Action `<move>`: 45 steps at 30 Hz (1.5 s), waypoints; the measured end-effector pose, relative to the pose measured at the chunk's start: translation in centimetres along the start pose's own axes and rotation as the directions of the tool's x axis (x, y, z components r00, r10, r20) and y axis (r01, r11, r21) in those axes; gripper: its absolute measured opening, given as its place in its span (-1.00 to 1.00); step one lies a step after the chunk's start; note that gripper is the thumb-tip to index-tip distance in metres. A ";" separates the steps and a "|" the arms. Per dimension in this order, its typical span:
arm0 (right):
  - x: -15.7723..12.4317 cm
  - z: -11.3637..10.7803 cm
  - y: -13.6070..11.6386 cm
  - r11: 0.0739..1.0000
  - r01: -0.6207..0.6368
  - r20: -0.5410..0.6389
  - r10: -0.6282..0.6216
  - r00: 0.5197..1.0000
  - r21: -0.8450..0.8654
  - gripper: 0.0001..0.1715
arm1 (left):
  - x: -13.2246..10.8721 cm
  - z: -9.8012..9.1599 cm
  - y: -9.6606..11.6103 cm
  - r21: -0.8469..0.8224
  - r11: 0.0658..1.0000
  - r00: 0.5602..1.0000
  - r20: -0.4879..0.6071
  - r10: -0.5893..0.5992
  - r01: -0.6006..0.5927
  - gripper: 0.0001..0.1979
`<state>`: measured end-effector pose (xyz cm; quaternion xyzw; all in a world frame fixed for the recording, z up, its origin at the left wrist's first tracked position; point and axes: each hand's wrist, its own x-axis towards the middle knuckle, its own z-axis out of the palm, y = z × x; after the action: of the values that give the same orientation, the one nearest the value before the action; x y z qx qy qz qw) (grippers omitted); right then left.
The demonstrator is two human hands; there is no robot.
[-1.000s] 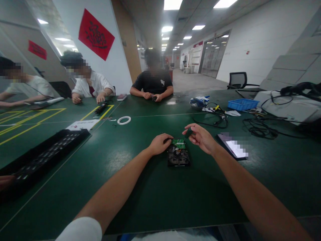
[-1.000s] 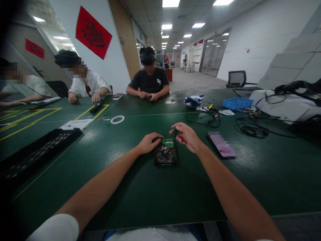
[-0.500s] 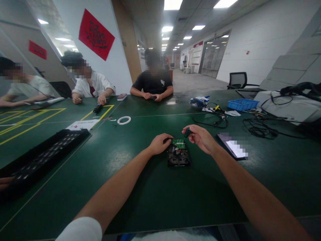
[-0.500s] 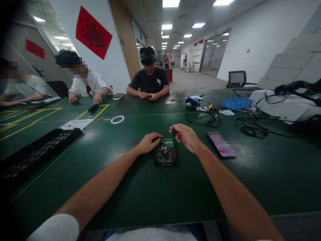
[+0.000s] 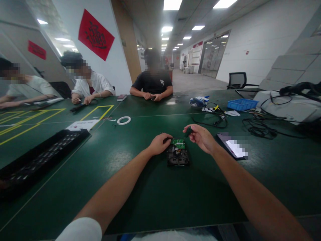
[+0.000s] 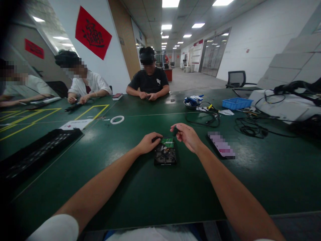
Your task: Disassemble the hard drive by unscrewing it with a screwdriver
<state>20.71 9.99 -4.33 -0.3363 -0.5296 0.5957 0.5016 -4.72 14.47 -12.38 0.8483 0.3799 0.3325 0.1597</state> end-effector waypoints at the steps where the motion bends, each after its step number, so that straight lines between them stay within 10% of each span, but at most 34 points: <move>1: 0.0 0.0 0.0 1.000 0.000 0.001 0.000 1.000 0.002 -0.70 | 0.0 0.0 0.0 -0.004 1.000 1.000 0.000 0.001 -0.001 -0.73; 37: 0.1 0.3 0.1 0.998 0.010 -0.032 -0.012 0.999 -0.057 -0.70 | 0.1 0.3 0.1 0.032 0.999 0.999 -0.016 -0.028 0.029 -0.75; 45: 0.1 0.2 0.5 0.997 0.032 -0.046 -0.035 0.998 -0.071 -0.70 | 0.0 0.4 0.9 0.274 0.930 0.966 -0.152 -0.208 0.243 -0.45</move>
<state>20.39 10.06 -4.75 -0.3586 -0.5437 0.5603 0.5117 -3.92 13.85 -12.22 0.7915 0.5285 0.3032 0.0473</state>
